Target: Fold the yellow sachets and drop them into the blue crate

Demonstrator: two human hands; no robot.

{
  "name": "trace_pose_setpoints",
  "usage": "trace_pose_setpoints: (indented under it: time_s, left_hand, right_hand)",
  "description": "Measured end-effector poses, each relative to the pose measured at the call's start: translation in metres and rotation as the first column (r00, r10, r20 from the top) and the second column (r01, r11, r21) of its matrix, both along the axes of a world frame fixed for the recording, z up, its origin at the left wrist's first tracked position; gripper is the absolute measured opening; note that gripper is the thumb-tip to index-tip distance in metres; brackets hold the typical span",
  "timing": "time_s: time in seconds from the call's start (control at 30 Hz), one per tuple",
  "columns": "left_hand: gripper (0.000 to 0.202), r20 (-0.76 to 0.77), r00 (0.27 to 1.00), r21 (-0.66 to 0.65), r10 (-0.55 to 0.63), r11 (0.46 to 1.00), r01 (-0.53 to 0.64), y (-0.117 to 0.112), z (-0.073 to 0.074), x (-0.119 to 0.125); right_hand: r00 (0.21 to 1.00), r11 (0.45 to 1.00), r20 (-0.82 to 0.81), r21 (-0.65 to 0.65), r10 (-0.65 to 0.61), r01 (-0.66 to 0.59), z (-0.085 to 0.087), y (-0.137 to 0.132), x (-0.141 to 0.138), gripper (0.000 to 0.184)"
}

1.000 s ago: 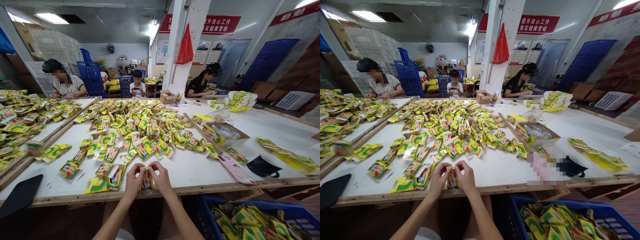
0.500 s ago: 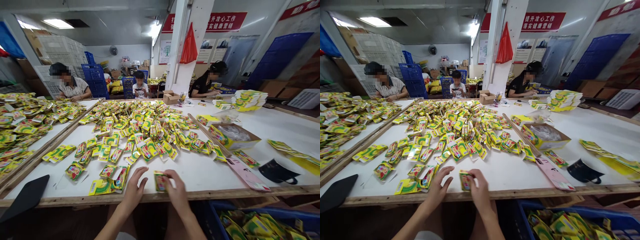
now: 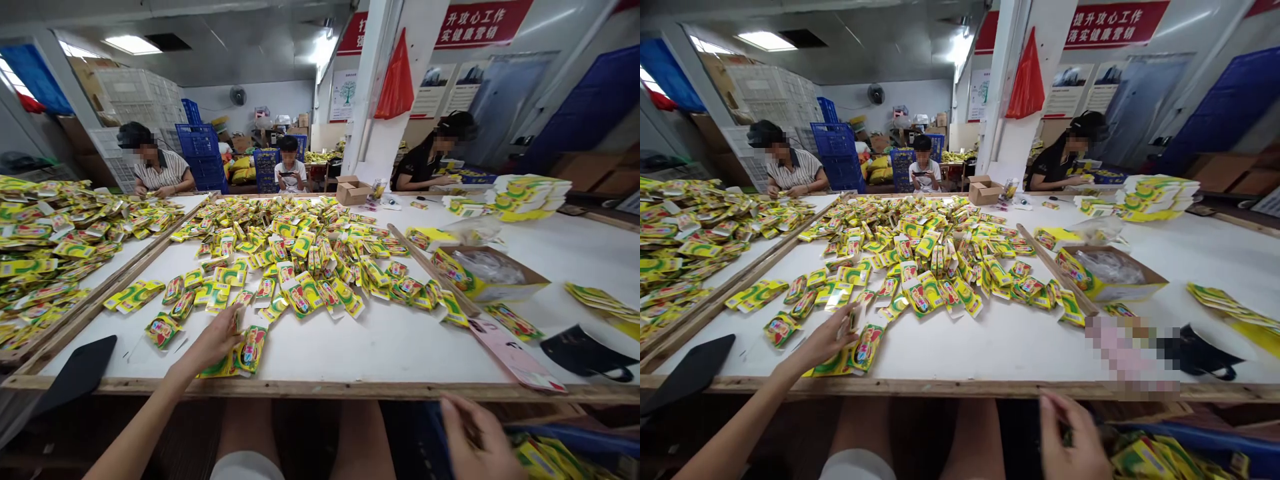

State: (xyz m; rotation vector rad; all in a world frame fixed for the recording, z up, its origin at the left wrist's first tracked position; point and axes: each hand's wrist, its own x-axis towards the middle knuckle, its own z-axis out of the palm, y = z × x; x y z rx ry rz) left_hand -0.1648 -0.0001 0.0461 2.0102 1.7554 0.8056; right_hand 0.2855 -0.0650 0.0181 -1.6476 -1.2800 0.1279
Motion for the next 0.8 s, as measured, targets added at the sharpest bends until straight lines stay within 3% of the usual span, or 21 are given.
trace_pose_setpoints:
  time_s: [0.07, 0.13, 0.2, 0.27, 0.33, 0.43, 0.63, 0.8]
  left_hand:
    - [0.064, 0.133, 0.986, 0.099, 0.102, 0.988, -0.115, 0.000, 0.008, 0.033]
    - [0.068, 0.292, 0.946, 0.137, 0.142, 0.973, -0.188, -0.002, 0.006, 0.073]
    - [0.070, 0.439, 0.894, 0.113, 0.093, 0.981, -0.158, -0.003, -0.007, 0.114]
    - [0.071, 0.554, 0.831, 0.082, 0.042, 0.991, -0.105, -0.004, -0.024, 0.146]
    - [0.070, 0.624, 0.781, 0.052, -0.004, 0.998, -0.036, -0.006, -0.040, 0.164]
    - [0.064, 0.679, 0.729, 0.030, -0.086, 0.996, 0.089, -0.011, -0.052, 0.169]
    - [0.023, 0.639, 0.758, 0.019, -0.130, 0.988, 0.154, -0.010, -0.041, 0.154]
    - [0.017, 0.626, 0.766, 0.140, -0.146, 0.987, 0.074, 0.002, -0.037, 0.158]
  right_hand:
    - [0.979, 0.984, -0.101, 0.022, 0.175, -0.174, 0.005, 0.009, -0.054, 0.028]
    - [0.894, 0.914, -0.190, 0.059, 0.406, -0.402, 0.008, 0.018, -0.104, 0.023]
    - [0.783, 0.819, -0.247, 0.097, 0.570, -0.566, 0.007, 0.029, -0.142, 0.022]
    - [0.712, 0.765, -0.303, 0.108, 0.634, -0.635, 0.002, 0.041, -0.161, 0.023]
    - [0.687, 0.757, -0.358, 0.094, 0.632, -0.647, -0.006, 0.053, -0.165, 0.022]
    - [0.663, 0.754, -0.414, 0.095, 0.623, -0.649, -0.014, 0.066, -0.152, 0.022]
    - [0.618, 0.670, -0.361, 0.025, 0.698, -0.742, -0.008, 0.081, -0.135, 0.015]
    - [0.650, 0.698, -0.313, 0.062, 0.692, -0.714, -0.005, 0.093, -0.137, 0.013]
